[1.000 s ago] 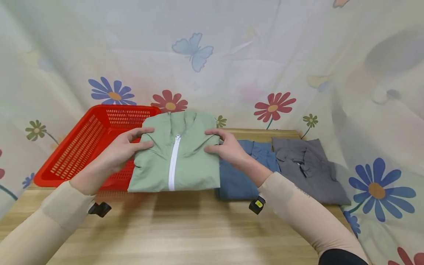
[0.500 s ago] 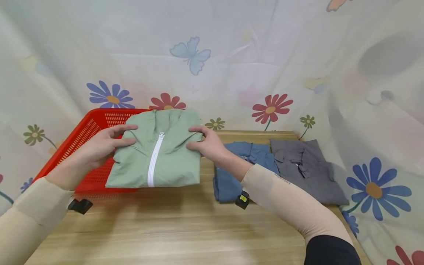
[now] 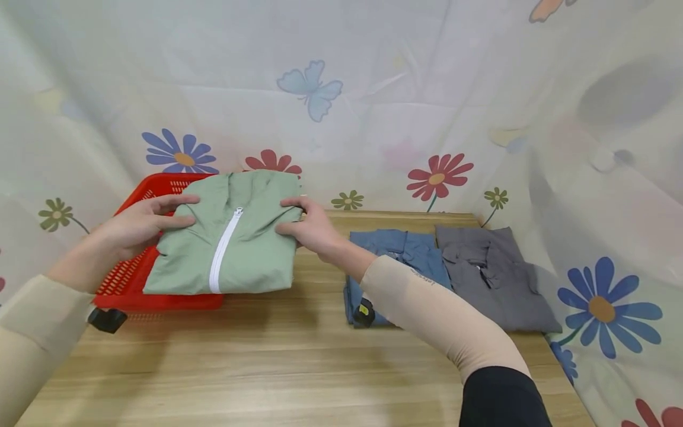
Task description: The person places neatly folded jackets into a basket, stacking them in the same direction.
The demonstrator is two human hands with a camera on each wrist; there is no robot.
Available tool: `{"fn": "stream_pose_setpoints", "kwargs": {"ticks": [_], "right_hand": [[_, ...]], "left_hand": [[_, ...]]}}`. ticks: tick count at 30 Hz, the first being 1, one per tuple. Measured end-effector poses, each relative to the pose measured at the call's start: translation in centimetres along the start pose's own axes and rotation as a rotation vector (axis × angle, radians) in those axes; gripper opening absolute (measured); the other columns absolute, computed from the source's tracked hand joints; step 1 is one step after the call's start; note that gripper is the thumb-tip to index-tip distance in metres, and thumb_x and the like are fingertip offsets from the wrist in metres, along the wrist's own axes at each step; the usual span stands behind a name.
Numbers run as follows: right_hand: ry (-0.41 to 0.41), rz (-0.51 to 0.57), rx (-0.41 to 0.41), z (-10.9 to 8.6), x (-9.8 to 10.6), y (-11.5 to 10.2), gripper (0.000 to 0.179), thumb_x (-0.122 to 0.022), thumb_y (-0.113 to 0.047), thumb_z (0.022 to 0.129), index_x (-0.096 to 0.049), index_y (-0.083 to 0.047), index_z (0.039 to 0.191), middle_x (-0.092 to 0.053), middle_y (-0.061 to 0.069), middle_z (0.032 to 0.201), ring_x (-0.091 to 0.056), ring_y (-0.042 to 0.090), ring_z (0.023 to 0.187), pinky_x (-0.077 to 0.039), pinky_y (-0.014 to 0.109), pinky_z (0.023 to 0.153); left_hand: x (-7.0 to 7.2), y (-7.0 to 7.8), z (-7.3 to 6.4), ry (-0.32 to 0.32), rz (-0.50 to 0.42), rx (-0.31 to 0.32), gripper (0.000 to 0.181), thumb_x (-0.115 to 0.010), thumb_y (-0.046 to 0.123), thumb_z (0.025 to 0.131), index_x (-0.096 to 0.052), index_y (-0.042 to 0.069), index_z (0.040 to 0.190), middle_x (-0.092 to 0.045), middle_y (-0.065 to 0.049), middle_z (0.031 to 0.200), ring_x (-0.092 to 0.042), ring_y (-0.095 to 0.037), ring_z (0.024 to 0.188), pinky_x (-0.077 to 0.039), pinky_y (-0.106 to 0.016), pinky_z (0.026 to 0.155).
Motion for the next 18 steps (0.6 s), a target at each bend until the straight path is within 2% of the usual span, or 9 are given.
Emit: {"fn": "stream_pose_setpoints", "kwargs": {"ticks": [9,14,18], "right_hand": [[0.005,0.014,0.001,1.7,-3.0,0.1,0.051,-0.072,-0.002,0.093,-0.056,-0.008,0.141,-0.048,0.01,0.141,-0.066,0.024,0.099,-0.061,0.038,0.074],[0.016,0.009,0.022,2.9,-4.5,-0.2,0.05,-0.074,-0.002,0.091,-0.059,-0.007,0.138,-0.051,0.008,0.136,-0.066,0.02,0.094,-0.061,0.038,0.072],[0.037,0.013,0.027,3.7,-5.6,0.2,0.048,-0.075,-0.001,0.089,-0.061,-0.006,0.135,-0.052,0.006,0.13,-0.065,0.018,0.089,-0.061,0.036,0.07]], "left_hand": [[2.9,-2.3,0.3,-0.031,0.003,0.027,0.071,-0.067,0.028,0.102,-0.03,0.011,0.161,-0.034,-0.016,0.15,-0.064,-0.015,0.101,-0.059,-0.035,0.086],[4.7,-2.9,0.5,-0.031,0.042,0.031,0.072,-0.065,0.027,0.103,-0.028,0.008,0.161,-0.024,-0.021,0.158,-0.062,-0.012,0.101,-0.059,-0.036,0.086],[5.5,-3.5,0.6,-0.044,0.071,0.055,0.073,-0.064,0.026,0.104,-0.024,0.007,0.162,-0.017,-0.026,0.161,-0.06,-0.014,0.103,-0.058,-0.037,0.087]]}}
Point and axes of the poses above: each hand's wrist, its own z-axis towards the middle knuckle, its own x-axis out of the back of the hand, y = z × x, the point moved 10 cm from there along z, towards the middle knuckle
